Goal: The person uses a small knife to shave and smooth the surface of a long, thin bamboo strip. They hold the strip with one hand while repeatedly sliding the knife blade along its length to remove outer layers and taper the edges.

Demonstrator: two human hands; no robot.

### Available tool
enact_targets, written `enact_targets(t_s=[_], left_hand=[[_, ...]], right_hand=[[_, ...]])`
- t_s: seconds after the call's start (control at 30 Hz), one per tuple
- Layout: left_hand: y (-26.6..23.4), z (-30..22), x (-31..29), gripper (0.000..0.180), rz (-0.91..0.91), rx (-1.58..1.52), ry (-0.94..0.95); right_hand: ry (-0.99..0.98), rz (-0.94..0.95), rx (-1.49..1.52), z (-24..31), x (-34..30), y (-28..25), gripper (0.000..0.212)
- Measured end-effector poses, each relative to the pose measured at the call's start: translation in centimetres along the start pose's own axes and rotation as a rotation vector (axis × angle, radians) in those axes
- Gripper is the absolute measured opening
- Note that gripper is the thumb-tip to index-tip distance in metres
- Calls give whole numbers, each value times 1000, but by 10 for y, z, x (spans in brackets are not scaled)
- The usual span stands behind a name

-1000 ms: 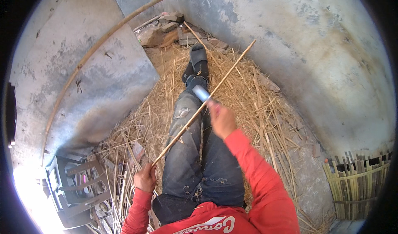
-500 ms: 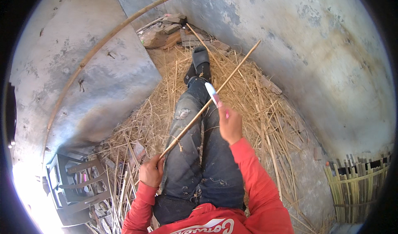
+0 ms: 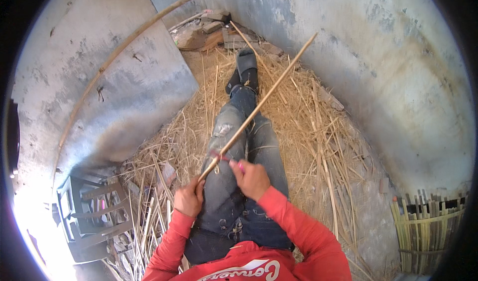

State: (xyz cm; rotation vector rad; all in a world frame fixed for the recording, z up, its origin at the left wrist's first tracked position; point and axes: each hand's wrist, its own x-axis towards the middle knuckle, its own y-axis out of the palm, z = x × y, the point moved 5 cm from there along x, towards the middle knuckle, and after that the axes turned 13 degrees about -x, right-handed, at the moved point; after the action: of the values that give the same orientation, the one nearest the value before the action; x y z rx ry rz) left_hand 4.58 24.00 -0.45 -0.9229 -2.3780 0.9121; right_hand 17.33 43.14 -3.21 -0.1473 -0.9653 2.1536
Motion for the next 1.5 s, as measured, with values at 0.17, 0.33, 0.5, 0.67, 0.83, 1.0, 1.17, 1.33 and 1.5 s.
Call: enact_targets(t_s=[0.17,0.33,0.5,0.67,0.83,1.0,1.17,1.33,1.5], left_hand=[[-7,-5,5,18,21,0,-25],[-8,-10,8,17,23,16,-20],[-22,0,-5,12,-71,-17,112],[-63,46,-39,10,-134,159,222],[-91,91,-82,14,-214,287,281],[-108,97,-91,15,-191,58,76],[-117,113,-88,27,-151,20,-101],[-116,128,-89,33,-24,-69,-216],[-108,127,-85,36,32,-87,-211]], right_hand=[[169,-117,-57,-25,50,-29,49],[-38,199,-39,16,-10,9,48],[177,37,-57,-17,22,-33,52],[210,-320,-251,-88,92,-85,53],[272,-425,-302,-111,119,-119,50],[268,-446,-259,-93,113,-123,51],[209,-418,-300,-86,111,-125,50],[204,-457,-304,-95,116,-126,47],[297,-375,-206,-96,110,-118,46]])
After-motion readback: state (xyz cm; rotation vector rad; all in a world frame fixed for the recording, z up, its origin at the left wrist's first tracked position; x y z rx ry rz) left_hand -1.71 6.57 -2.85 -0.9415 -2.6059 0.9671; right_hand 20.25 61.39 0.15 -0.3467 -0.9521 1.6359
